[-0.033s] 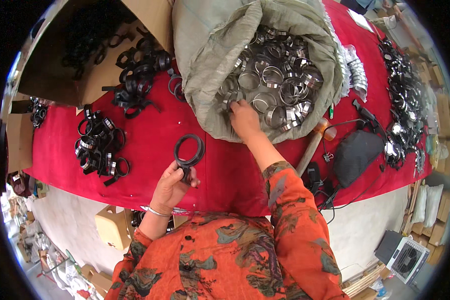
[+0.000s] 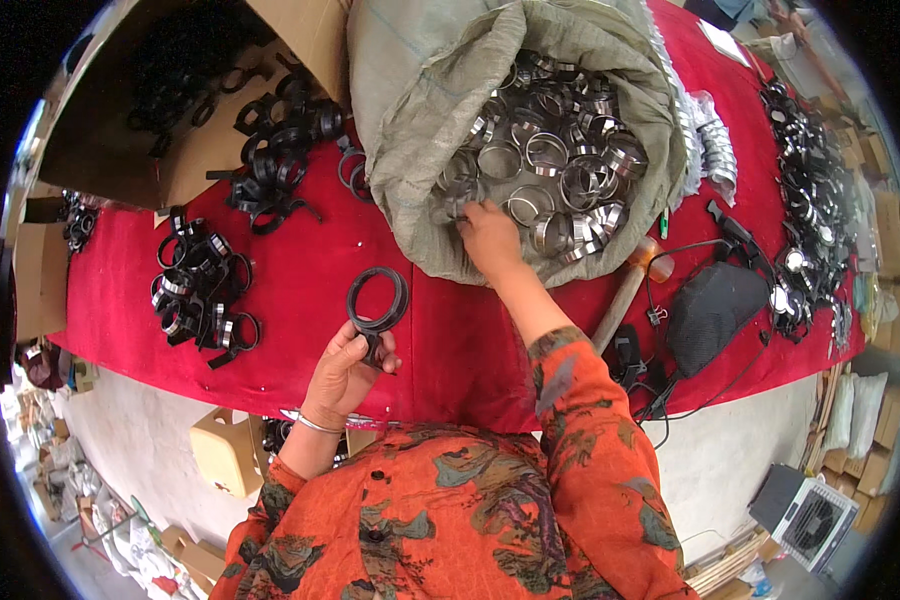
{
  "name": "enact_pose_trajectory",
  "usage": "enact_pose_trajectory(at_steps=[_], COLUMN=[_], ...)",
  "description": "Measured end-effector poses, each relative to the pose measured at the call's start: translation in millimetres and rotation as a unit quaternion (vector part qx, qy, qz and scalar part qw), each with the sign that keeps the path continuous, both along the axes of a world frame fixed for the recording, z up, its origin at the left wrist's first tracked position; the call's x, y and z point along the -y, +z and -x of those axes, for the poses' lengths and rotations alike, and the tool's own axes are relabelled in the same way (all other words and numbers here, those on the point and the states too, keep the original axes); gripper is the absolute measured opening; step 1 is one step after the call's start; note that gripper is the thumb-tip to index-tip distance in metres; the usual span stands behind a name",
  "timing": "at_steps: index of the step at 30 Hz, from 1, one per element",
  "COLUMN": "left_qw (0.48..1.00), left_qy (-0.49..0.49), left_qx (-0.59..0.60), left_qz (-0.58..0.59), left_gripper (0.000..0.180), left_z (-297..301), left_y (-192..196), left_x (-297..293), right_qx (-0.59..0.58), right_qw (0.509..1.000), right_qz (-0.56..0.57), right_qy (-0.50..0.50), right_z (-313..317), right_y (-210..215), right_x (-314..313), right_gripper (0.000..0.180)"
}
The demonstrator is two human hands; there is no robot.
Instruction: Assembling metal bands onto black plastic rings.
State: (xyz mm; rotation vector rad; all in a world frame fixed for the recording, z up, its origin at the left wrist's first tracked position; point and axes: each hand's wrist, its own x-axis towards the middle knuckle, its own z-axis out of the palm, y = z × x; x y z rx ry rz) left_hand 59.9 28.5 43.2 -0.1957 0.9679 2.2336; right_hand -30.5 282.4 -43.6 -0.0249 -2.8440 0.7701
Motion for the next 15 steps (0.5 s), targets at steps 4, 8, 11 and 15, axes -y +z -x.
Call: enact_pose_trajectory(at_steps=[4, 8, 11, 15], left_qw=[0.998, 0.986, 0.984, 0.991], left_qy=[0.063, 0.162, 0.165, 0.129], left_qx=[-0.006, 0.034, 0.062, -0.033], left_qz=[0.029, -0.018, -0.026, 0.009], left_gripper=[0.027, 0.024, 0.023, 0.026], left_z=[-7.7, -11.0, -8.9, -13.5], left_y=[3.6, 1.3, 22.1, 29.7], left_x=[-0.5, -13.1, -27.4, -24.4], right_qx=[0.152, 0.201, 0.3, 0.317], right_qw=[0.841, 0.599, 0.526, 0.626], right_qz=[0.519, 0.773, 0.783, 0.69], right_qy=[-0.005, 0.046, 0.146, 0.177], right_z=[-30.9, -72.1, -88.7, -97.4], right_y=[42.0, 62.6, 77.4, 103.7], right_x=[-0.3, 2.0, 5.5, 13.0], right_gripper=[0.021, 0.021, 0.023, 0.027])
